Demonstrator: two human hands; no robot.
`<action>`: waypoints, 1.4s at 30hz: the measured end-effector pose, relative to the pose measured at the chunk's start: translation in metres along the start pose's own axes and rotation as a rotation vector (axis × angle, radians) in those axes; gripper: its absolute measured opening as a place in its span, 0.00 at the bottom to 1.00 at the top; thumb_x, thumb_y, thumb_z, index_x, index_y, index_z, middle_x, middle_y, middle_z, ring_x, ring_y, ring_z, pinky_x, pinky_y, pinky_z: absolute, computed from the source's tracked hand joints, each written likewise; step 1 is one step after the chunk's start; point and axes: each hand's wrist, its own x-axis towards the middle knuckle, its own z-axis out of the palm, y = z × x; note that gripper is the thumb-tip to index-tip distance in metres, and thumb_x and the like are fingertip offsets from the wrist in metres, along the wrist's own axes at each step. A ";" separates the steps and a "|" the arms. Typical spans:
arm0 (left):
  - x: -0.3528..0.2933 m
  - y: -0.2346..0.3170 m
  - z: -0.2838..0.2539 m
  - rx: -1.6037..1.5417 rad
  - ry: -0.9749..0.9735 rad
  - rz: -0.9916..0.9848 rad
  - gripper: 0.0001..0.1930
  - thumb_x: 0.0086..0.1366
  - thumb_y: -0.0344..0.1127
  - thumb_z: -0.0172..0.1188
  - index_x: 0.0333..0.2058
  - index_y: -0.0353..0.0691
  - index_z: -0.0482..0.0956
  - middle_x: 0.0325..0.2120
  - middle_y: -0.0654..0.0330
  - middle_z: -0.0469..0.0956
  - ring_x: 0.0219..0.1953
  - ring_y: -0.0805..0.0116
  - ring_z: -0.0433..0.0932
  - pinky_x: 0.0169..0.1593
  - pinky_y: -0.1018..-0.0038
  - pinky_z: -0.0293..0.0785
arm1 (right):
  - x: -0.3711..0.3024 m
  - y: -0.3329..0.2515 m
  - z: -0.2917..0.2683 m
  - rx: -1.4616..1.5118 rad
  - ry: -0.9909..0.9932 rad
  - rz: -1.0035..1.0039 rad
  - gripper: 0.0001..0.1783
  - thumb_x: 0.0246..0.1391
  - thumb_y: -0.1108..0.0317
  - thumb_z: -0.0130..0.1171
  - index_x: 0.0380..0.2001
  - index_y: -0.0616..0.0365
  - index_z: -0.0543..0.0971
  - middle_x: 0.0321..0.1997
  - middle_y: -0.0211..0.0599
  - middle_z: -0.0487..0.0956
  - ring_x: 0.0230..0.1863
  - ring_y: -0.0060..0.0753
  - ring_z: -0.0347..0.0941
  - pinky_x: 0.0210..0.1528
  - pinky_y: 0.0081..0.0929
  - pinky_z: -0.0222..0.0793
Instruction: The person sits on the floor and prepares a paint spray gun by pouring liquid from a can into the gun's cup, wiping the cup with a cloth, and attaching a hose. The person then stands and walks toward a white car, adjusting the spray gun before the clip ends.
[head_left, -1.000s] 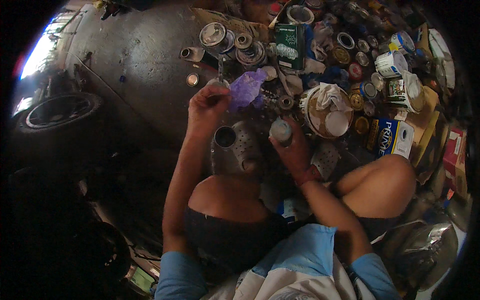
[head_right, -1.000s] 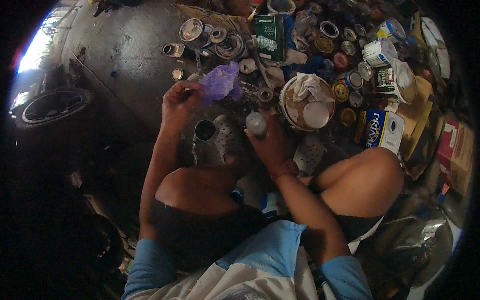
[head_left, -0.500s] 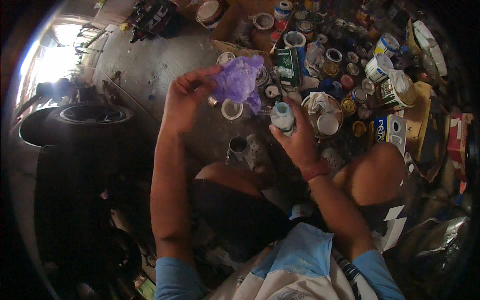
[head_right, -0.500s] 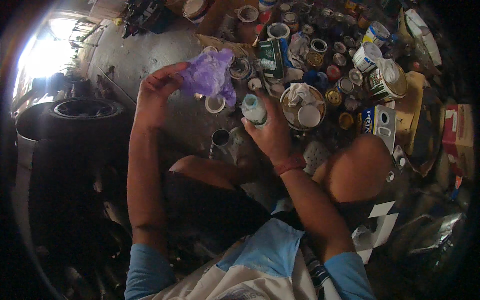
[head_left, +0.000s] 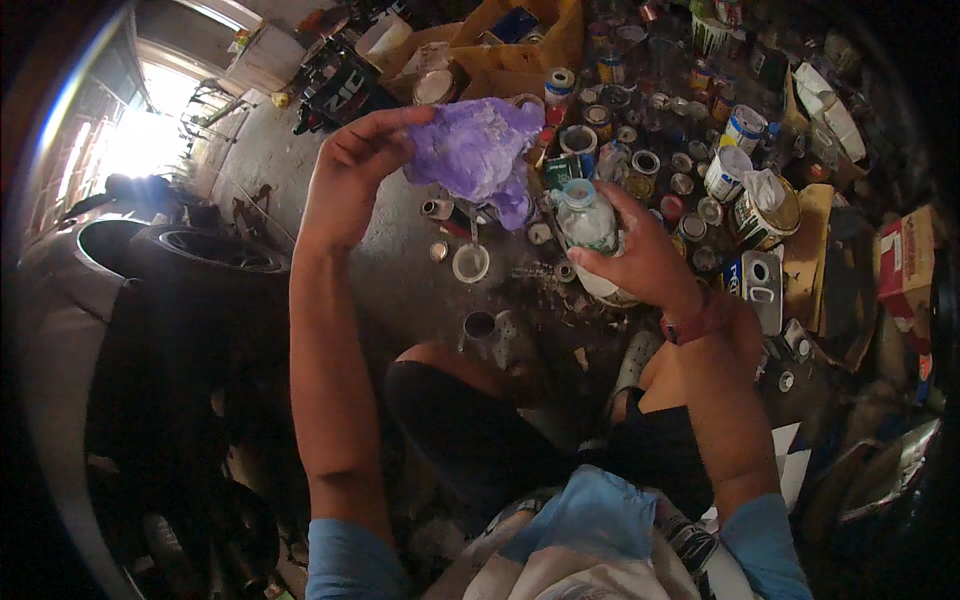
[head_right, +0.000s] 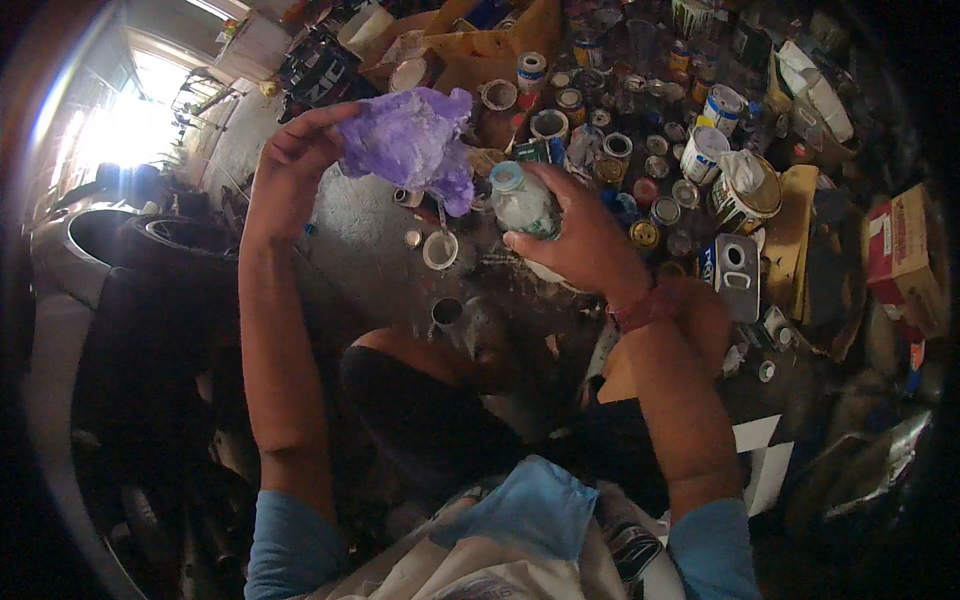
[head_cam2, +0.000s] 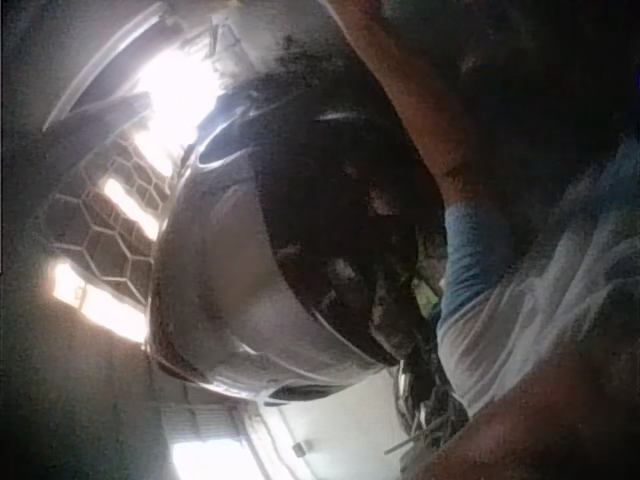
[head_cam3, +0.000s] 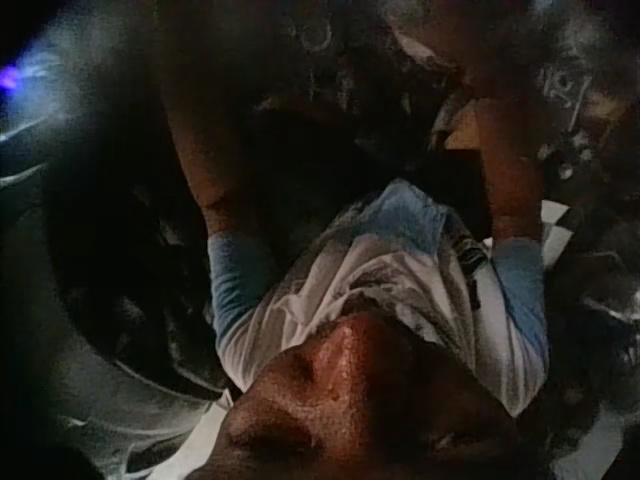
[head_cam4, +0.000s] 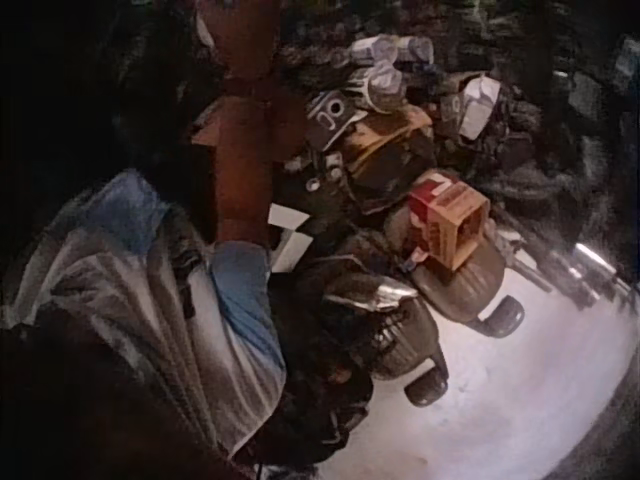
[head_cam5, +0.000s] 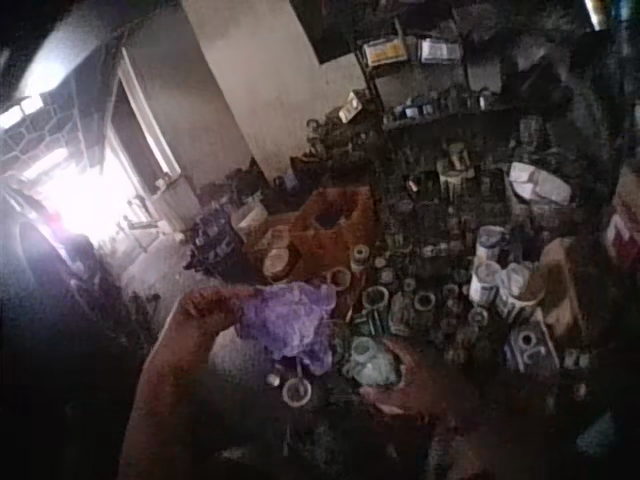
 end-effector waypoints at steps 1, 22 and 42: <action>0.002 0.002 0.000 0.011 -0.002 -0.007 0.20 0.70 0.19 0.61 0.58 0.37 0.88 0.54 0.61 0.89 0.51 0.75 0.83 0.61 0.74 0.76 | -0.001 0.003 0.001 0.030 0.016 -0.007 0.47 0.54 0.70 0.80 0.74 0.63 0.68 0.67 0.40 0.79 0.67 0.31 0.75 0.73 0.35 0.68; -0.020 -0.056 0.030 -0.293 -0.156 -0.195 0.18 0.71 0.20 0.58 0.56 0.35 0.87 0.49 0.61 0.88 0.51 0.72 0.84 0.61 0.72 0.77 | -0.001 0.001 -0.034 0.809 -0.322 0.233 0.43 0.55 0.74 0.79 0.72 0.62 0.72 0.62 0.32 0.82 0.60 0.27 0.77 0.68 0.33 0.72; -0.043 -0.106 0.093 0.098 -0.107 -0.161 0.11 0.73 0.35 0.71 0.48 0.36 0.88 0.46 0.60 0.85 0.45 0.75 0.81 0.51 0.73 0.78 | 0.003 0.010 -0.016 0.456 -0.385 0.106 0.46 0.49 0.67 0.82 0.70 0.66 0.74 0.69 0.39 0.78 0.70 0.32 0.72 0.74 0.35 0.66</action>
